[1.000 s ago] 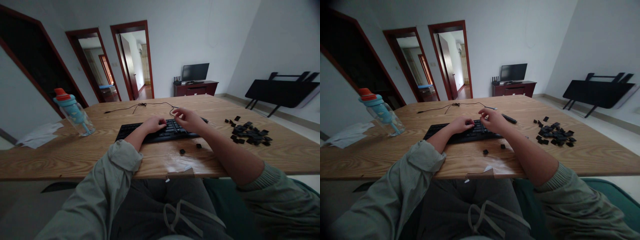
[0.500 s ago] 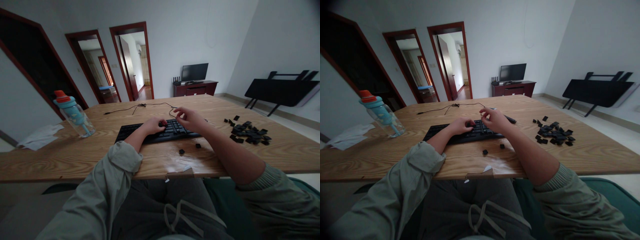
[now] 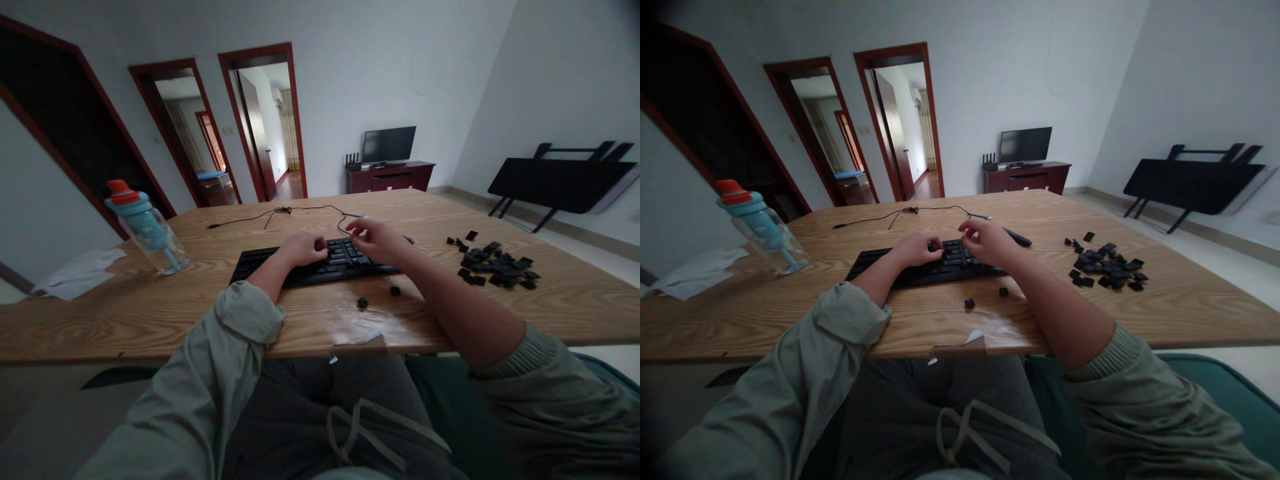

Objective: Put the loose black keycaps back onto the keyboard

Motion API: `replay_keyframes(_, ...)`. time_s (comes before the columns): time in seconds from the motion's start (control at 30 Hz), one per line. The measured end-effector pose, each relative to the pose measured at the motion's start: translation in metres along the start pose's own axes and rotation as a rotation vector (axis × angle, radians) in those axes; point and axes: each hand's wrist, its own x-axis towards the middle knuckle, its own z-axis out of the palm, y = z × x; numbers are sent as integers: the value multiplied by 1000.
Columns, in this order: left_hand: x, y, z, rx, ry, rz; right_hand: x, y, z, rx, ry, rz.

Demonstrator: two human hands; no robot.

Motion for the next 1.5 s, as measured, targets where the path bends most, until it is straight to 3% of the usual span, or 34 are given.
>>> replay_keyframes(0.1,-2,-2,-1,-31,9,-11,0,2,2,15,-20,-16)
replay_keyframes(0.27,-2,-7,2,-109,-74,56,-1,4,3,15,-27,-38)
replay_keyframes(0.4,-3,-9,0,-124,-48,56,-1,1,2,2,-43,-43)
replay_keyframes(0.53,-7,0,-5,-160,197,146,-2,-6,6,129,-81,16)
replay_keyframes(0.73,-12,24,-3,-149,485,459,-2,-10,11,476,-145,-12)
replay_keyframes(1.0,-10,23,3,-16,688,455,0,-12,10,491,-12,-2)
replay_keyframes(1.33,-11,22,2,36,684,470,-1,-15,8,488,-14,-5)
replay_keyframes(1.5,-12,22,0,19,610,438,-2,-15,2,509,-40,16)
